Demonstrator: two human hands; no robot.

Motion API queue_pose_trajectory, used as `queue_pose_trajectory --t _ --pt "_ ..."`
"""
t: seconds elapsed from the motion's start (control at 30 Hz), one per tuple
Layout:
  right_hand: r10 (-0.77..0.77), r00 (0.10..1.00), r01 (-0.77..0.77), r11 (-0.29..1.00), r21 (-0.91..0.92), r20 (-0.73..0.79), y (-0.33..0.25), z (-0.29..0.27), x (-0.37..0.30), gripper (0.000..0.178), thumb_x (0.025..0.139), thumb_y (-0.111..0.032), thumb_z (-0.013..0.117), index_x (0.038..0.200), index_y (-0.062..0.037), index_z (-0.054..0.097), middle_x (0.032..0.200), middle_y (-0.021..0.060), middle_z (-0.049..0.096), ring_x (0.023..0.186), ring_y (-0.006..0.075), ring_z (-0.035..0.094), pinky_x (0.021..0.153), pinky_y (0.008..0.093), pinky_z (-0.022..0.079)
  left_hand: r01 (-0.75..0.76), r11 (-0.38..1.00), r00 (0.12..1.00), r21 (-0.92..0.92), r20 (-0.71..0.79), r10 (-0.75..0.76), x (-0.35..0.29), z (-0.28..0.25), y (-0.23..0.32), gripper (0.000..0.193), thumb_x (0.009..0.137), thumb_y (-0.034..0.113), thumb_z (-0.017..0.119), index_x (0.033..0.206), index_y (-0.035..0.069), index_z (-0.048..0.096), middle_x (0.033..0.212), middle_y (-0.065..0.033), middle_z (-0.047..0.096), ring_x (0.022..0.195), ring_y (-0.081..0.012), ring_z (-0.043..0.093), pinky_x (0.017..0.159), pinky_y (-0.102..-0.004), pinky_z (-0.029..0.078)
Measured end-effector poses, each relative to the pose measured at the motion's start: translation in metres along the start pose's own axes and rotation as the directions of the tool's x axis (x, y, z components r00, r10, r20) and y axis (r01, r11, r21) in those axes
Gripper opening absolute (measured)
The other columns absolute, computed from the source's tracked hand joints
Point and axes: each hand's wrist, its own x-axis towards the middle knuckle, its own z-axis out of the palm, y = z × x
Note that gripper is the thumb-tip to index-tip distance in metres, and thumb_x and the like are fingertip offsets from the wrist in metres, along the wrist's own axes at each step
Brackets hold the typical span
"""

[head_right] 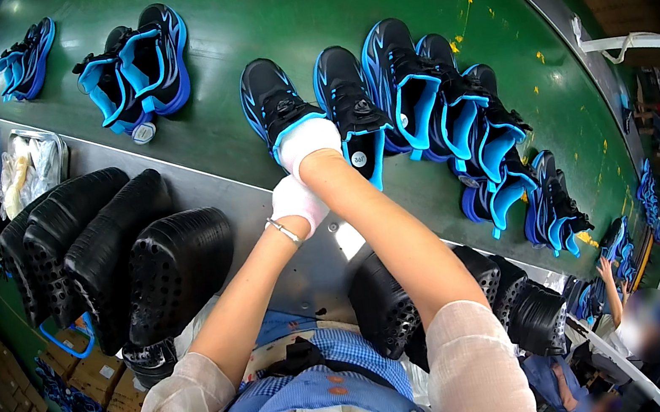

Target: The person organizes and stacks black shoe components on a table and places blue shoes onto a conveyor belt.

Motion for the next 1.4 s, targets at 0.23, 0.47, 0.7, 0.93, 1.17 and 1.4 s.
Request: queue_pose_trajectory --t 0.23,0.47,0.7,0.93,1.17,1.4 --pt "0.117 0.993 -0.112 0.960 0.255 -0.005 0.006 -0.021 -0.019 0.033 0.084 -0.024 0.048 0.105 -0.0088 0.069 0.105 0.0178 0.067 0.099 0.0333 0.064 0.084 0.0396 0.052 -0.092 0.993 0.990 0.075 -0.104 0.100 -0.011 -0.002 0.000 0.023 0.086 0.025 0.053 0.090 0.008 0.068 0.093 -0.0172 0.068 0.087 -0.0347 0.065 0.074 -0.0435 0.052" --pt "0.134 0.983 -0.181 0.840 0.512 0.127 0.071 -0.065 -0.146 0.048 0.077 -0.044 0.052 0.090 -0.0008 0.069 0.080 0.0229 0.065 0.079 0.0387 0.064 0.074 0.0409 0.050 -0.364 0.918 0.910 0.160 -0.150 0.387 -0.010 0.001 -0.017 0.030 0.088 0.036 0.055 0.091 0.007 0.063 0.089 -0.0221 0.066 0.084 -0.0404 0.063 0.072 -0.0459 0.051" --pt "0.856 0.488 -0.659 0.489 0.571 -0.170 0.137 -0.062 -0.437 0.039 0.079 -0.039 0.061 0.091 -0.0015 0.062 0.083 0.0221 0.065 0.081 0.0373 0.065 0.074 0.0438 0.049 -0.242 0.941 0.967 0.238 -0.018 0.253 -0.021 -0.015 0.033 0.044 0.087 0.046 0.057 0.100 0.003 0.060 0.104 -0.0213 0.062 0.093 -0.0412 0.059 0.081 -0.0452 0.048" --pt "0.977 0.191 -0.938 0.210 0.275 -0.093 0.181 -0.017 -0.609 0.044 0.080 -0.042 0.059 0.088 0.0009 0.060 0.080 0.0255 0.064 0.081 0.0423 0.063 0.074 0.0472 0.048 -0.236 0.944 0.940 0.229 -0.192 0.282 -0.005 -0.004 -0.006 0.037 0.083 0.028 0.065 0.106 0.000 0.058 0.110 -0.0206 0.057 0.101 -0.0377 0.056 0.086 -0.0399 0.045" --pt "0.950 0.274 -0.912 0.206 0.355 0.151 0.227 0.016 -0.613 0.055 0.077 -0.047 0.063 0.103 0.0022 0.064 0.089 0.0259 0.066 0.091 0.0400 0.063 0.082 0.0432 0.049 -0.321 0.908 0.823 0.270 -0.395 0.409 -0.022 -0.003 -0.017 0.051 0.083 0.028 0.064 0.126 0.004 0.054 0.126 -0.0175 0.051 0.112 -0.0358 0.054 0.096 -0.0382 0.043" --pt "0.957 0.214 -0.856 0.280 0.435 -0.195 0.186 0.010 -0.600 0.046 0.082 -0.028 0.066 0.119 -0.0016 0.058 0.076 0.0097 0.065 0.065 0.0171 0.062 0.063 0.0300 0.049 -0.259 0.956 0.828 0.138 -0.477 0.293 -0.076 -0.005 0.008 0.042 0.084 0.016 0.065 0.125 0.008 0.058 0.122 -0.0165 0.052 0.102 -0.0263 0.059 0.084 -0.0328 0.050"
